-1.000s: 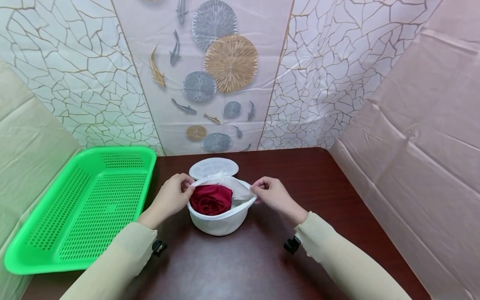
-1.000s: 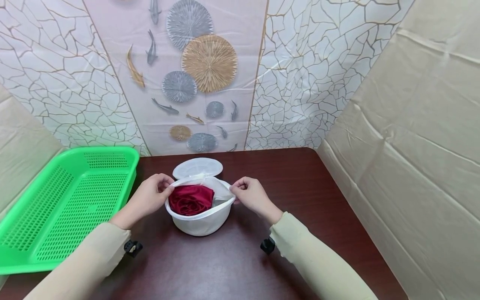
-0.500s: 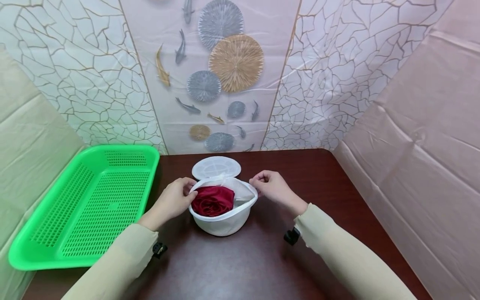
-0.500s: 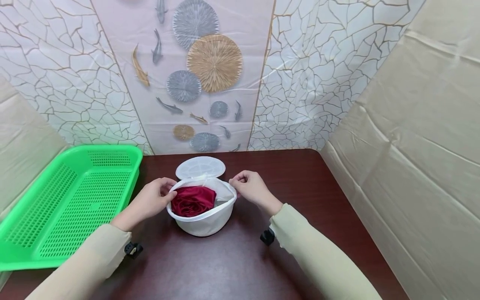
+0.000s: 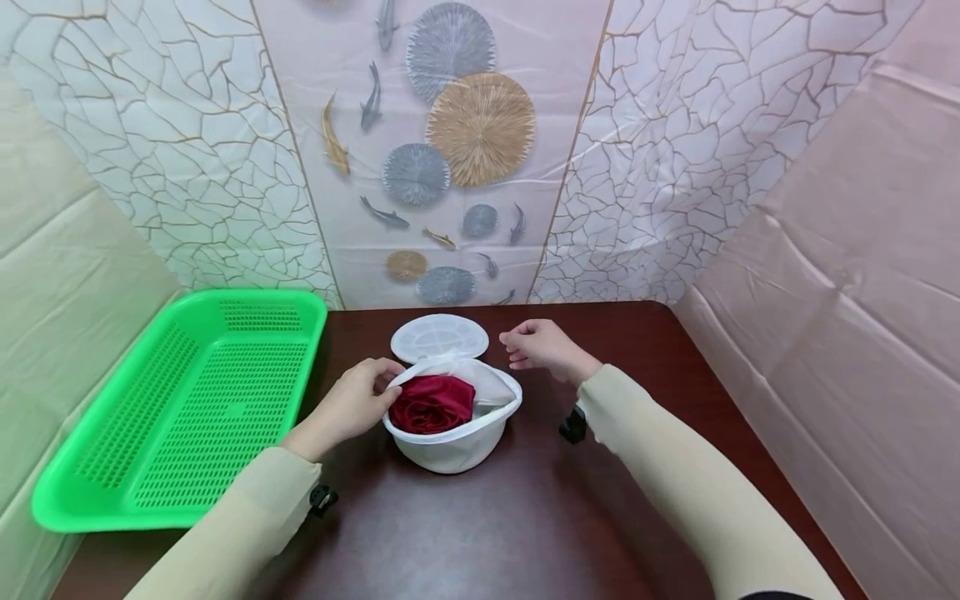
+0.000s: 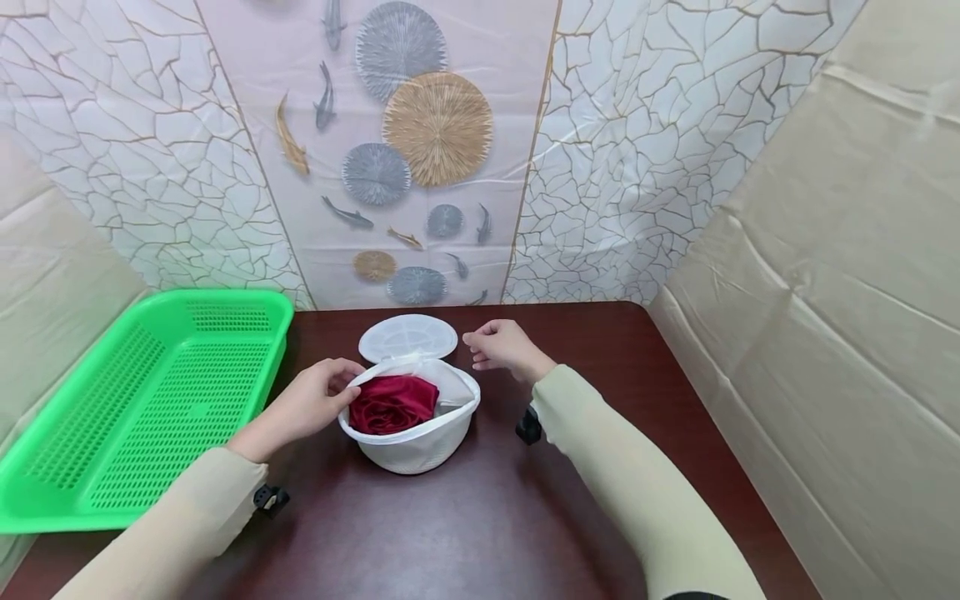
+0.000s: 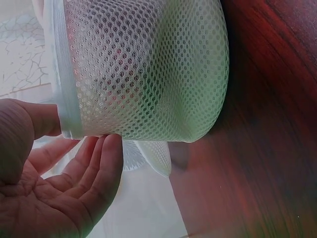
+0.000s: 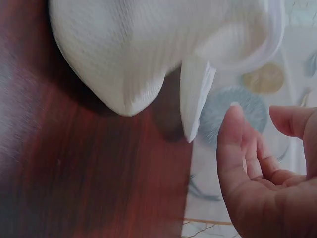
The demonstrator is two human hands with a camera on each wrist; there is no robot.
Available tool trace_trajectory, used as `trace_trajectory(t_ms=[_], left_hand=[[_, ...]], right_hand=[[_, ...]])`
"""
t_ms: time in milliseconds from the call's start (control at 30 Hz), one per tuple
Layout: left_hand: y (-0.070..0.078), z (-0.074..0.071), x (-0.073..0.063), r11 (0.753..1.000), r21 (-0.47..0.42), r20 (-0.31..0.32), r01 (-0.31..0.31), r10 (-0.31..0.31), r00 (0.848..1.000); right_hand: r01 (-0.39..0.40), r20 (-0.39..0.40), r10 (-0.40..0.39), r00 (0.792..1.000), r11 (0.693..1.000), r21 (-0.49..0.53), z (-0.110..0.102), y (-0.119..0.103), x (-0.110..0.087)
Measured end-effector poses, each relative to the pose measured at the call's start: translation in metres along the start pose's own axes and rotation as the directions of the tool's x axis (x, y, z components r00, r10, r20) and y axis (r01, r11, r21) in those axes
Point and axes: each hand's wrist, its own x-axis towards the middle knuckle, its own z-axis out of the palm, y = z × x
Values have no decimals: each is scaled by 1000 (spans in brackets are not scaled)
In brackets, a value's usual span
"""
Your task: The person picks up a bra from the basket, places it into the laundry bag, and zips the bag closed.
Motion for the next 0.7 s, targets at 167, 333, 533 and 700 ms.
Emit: trace_trajectory(t_ms=[167, 333, 533, 700], left_hand=[[-2, 2, 1, 1000, 10, 8, -14, 14, 1000], [-2, 3, 2, 998, 6, 7, -68, 68, 998], [-2, 1, 1, 996, -3, 0, -92, 92, 996], [-5, -3, -4, 996, -12, -1, -90, 90, 996]], right_hand=[[-111, 64, 108, 992, 993, 45, 5, 8, 28], [-220, 88, 217, 972, 975, 26, 15, 19, 46], [-247, 68, 244, 967, 969, 27, 27, 23, 56], [-230, 56, 228, 972, 973, 30, 33, 23, 59]])
